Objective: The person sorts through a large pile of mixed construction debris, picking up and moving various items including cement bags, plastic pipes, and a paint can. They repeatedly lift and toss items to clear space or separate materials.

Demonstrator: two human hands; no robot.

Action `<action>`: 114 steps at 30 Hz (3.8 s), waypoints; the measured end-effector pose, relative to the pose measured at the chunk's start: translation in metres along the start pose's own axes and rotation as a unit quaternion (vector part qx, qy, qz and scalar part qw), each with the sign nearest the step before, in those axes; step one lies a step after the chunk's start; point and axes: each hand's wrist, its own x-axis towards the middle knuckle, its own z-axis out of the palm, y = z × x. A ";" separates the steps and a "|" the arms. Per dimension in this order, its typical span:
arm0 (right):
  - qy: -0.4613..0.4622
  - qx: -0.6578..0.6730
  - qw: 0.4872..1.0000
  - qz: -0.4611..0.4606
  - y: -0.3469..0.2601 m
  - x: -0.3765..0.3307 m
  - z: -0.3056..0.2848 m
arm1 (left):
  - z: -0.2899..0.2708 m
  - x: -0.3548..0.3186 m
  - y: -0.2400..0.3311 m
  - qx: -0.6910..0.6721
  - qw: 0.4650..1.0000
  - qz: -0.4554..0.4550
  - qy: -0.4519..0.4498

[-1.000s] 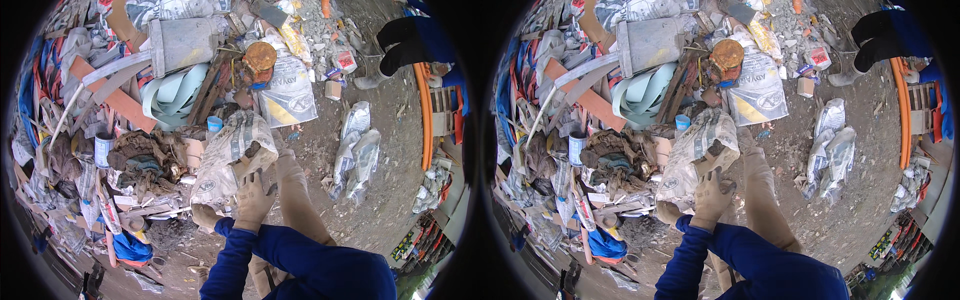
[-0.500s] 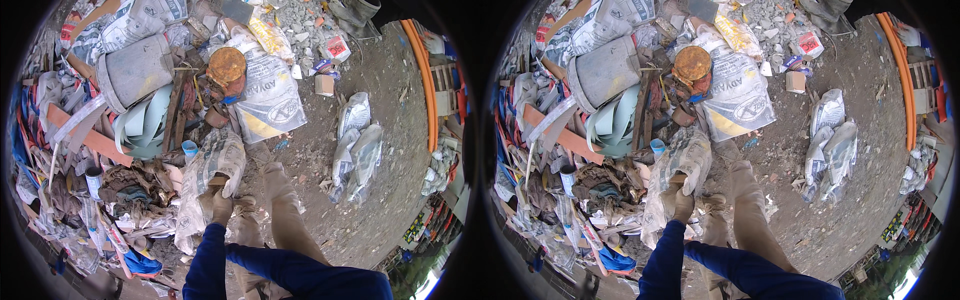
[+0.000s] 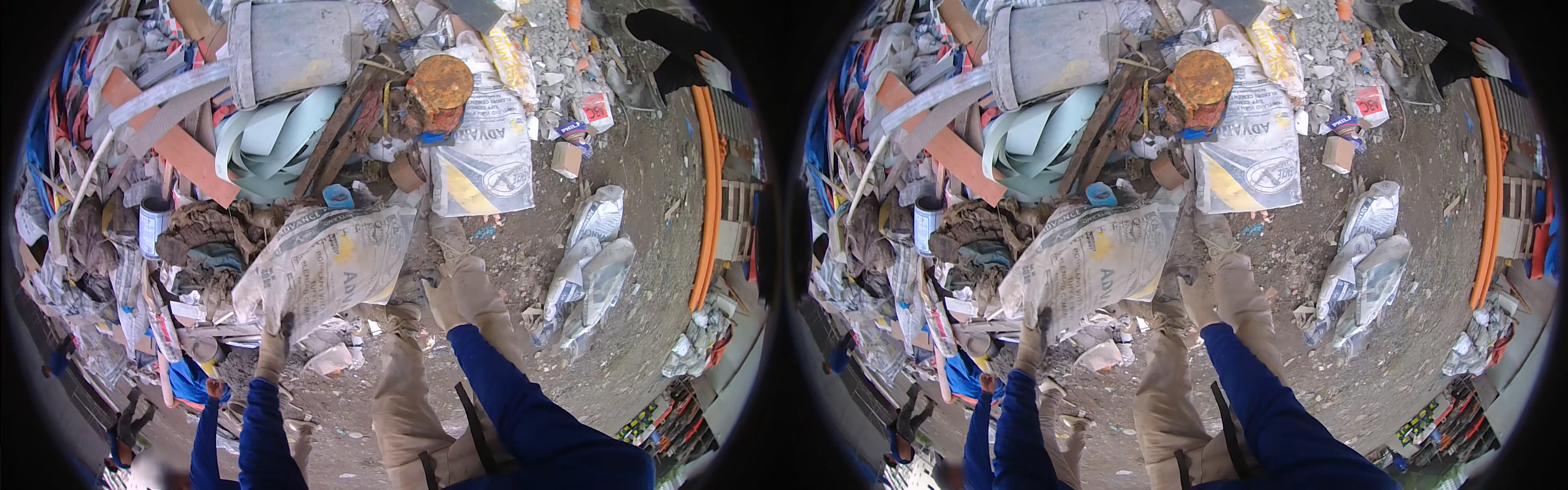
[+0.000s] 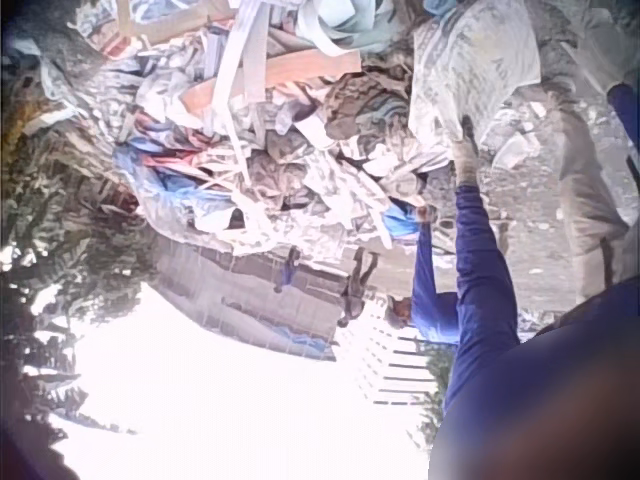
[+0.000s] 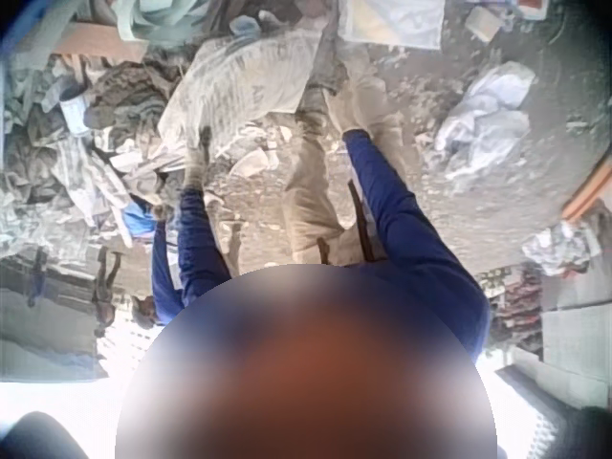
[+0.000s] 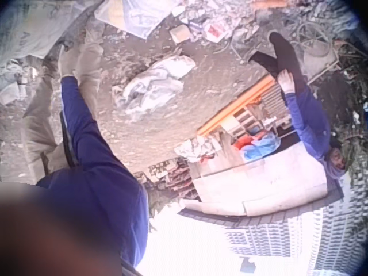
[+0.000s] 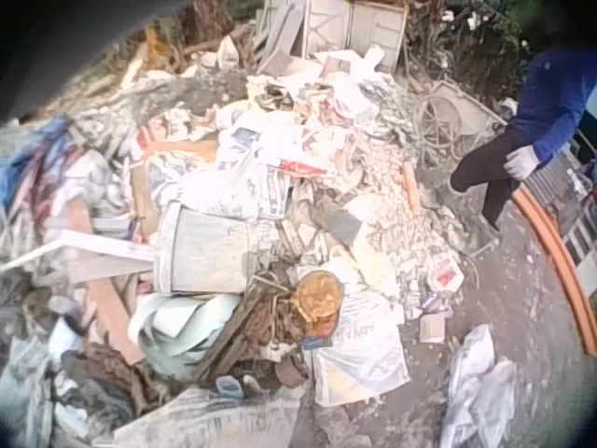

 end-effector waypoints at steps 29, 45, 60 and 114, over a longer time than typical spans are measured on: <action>-0.285 0.451 0.843 0.068 0.037 0.292 0.091 | 0.393 0.095 -0.222 -0.782 0.492 -0.317 0.215; -0.387 -0.071 0.857 -0.334 0.004 0.319 0.091 | 0.397 0.153 -0.282 -0.821 0.465 -0.144 0.298; -0.311 0.234 0.920 0.039 0.029 0.302 0.077 | 0.380 0.129 -0.311 -0.747 0.589 -0.187 0.245; -0.394 0.059 0.915 -0.056 -0.324 -0.127 -0.117 | 0.095 -0.142 0.041 -0.885 0.442 -0.112 0.090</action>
